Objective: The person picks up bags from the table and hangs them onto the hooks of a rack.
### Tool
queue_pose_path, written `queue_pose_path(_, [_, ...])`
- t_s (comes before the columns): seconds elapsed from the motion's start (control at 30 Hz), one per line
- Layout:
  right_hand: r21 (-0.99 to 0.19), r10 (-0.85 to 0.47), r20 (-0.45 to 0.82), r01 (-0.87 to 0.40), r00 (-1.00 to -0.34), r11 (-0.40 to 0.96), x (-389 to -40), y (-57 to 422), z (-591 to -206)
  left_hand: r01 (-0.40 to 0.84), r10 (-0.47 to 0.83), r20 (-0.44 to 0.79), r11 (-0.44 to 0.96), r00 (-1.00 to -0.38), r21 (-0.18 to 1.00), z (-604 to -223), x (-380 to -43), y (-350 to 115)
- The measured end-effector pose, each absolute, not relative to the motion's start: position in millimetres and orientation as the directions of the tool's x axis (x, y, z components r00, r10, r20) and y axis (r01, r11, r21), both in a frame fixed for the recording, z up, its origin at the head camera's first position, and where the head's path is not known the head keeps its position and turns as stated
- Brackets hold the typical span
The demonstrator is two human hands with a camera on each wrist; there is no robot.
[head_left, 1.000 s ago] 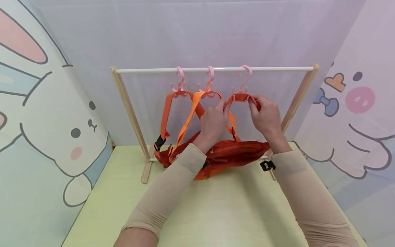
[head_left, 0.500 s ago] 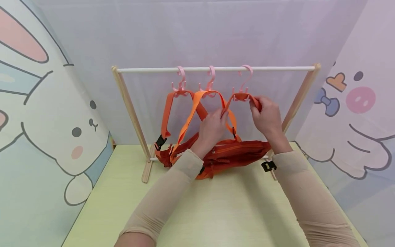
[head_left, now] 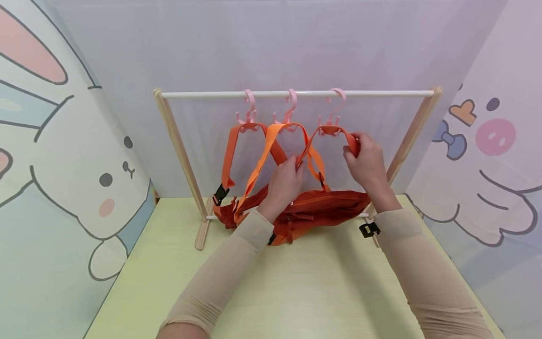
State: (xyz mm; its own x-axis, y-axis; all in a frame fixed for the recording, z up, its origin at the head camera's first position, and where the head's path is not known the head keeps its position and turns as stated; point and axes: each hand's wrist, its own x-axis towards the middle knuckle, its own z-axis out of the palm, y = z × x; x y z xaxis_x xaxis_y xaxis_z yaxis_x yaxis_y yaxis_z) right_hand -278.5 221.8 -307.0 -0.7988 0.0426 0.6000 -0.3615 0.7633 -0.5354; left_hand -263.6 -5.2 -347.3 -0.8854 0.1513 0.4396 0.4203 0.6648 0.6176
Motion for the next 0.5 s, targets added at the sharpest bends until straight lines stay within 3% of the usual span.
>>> queue_pose_path(0.5, [-0.569, 0.048, 0.542, -0.324, -0.839, 0.756, -277, 228, -317, 0.391, 0.121, 0.428, 0.672, -0.896, 0.628, -367, -266, -18])
